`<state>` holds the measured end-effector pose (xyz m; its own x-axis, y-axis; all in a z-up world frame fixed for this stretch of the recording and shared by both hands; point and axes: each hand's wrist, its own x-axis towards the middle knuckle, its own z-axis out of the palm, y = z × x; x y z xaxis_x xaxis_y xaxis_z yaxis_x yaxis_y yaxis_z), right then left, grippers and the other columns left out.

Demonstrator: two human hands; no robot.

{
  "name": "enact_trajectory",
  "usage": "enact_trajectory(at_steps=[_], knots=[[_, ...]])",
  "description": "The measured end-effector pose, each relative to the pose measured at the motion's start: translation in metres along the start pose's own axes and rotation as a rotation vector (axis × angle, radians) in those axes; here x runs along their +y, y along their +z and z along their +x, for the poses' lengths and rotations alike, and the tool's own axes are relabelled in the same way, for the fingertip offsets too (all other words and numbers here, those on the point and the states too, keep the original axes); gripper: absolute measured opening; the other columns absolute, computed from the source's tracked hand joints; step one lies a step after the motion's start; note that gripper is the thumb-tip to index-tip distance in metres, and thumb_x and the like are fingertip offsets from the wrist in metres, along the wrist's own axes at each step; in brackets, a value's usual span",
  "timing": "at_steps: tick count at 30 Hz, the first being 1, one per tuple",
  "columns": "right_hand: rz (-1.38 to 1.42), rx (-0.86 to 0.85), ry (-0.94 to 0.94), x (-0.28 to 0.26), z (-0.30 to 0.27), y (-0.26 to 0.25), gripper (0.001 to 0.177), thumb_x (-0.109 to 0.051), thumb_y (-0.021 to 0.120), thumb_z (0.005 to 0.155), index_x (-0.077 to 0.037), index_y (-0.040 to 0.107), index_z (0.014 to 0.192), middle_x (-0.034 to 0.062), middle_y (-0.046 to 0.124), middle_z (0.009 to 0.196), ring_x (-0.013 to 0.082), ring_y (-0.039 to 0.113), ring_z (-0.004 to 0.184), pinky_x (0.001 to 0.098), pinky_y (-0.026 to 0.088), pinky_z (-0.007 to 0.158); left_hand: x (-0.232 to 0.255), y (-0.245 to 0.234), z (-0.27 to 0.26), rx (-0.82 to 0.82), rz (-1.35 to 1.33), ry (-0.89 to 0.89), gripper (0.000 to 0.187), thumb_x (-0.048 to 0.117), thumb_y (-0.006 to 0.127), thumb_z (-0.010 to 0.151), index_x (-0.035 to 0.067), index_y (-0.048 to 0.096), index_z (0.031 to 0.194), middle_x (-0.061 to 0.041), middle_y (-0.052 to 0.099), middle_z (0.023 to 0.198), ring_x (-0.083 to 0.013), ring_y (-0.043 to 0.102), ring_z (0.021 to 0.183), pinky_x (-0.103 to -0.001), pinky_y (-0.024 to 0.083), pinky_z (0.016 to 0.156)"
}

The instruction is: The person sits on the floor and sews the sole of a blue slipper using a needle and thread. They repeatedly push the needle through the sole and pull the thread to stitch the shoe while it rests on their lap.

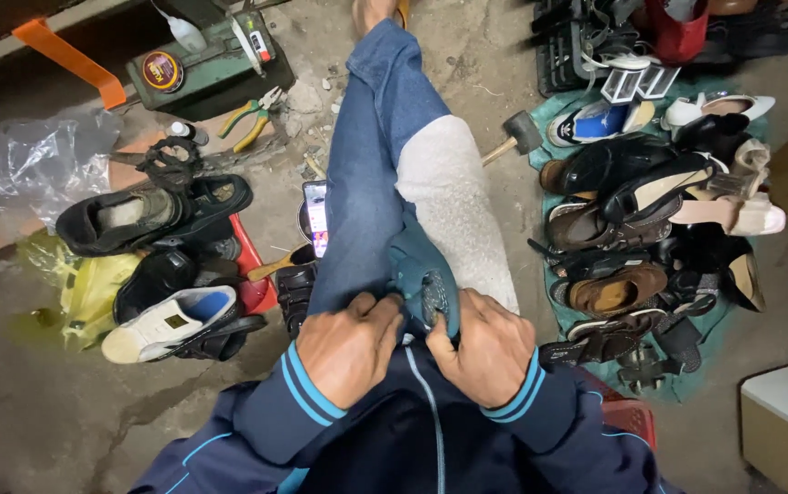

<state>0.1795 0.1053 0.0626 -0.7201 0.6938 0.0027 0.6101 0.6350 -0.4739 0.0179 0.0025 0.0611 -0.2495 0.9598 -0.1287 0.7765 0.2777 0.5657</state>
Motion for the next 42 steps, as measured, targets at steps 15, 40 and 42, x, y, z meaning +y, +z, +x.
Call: enact_trajectory(at_steps=[15, 40, 42], knots=[[-0.014, -0.085, 0.056, 0.022, -0.008, 0.010, 0.029, -0.015, 0.068, 0.084, 0.000, 0.064, 0.108, 0.0132, 0.066, 0.089, 0.0322, 0.066, 0.069, 0.0383, 0.052, 0.058, -0.014, 0.008, 0.038, 0.021, -0.143, 0.200, 0.011, 0.017, 0.070, 0.087, 0.008, 0.074, 0.085, -0.008, 0.072, 0.079, -0.0339, 0.060, 0.051, -0.040, 0.049, 0.049], [0.365, 0.039, 0.148, 0.069, 0.011, -0.012, 0.009, -0.013, 0.070, 0.089, -0.006, 0.074, 0.087, 0.0047, 0.072, 0.099, 0.0211, 0.063, 0.064, 0.0314, 0.050, 0.062, -0.074, 0.016, 0.003, -0.133, -0.150, -0.096, 0.020, 0.019, 0.070, 0.086, 0.008, 0.075, 0.103, -0.002, 0.066, 0.063, -0.0212, 0.058, 0.048, -0.033, 0.047, 0.049], [-0.217, 0.129, 0.131, 0.095, 0.011, -0.010, 0.017, -0.025, 0.077, 0.091, -0.008, 0.074, 0.093, 0.0136, 0.067, 0.110, 0.0362, 0.063, 0.112, 0.0433, 0.057, 0.074, -0.083, 0.022, -0.001, -0.148, -0.209, -0.102, 0.021, 0.024, 0.072, 0.091, 0.010, 0.077, 0.105, -0.015, 0.080, 0.089, -0.0423, 0.075, 0.085, -0.052, 0.059, 0.068]])
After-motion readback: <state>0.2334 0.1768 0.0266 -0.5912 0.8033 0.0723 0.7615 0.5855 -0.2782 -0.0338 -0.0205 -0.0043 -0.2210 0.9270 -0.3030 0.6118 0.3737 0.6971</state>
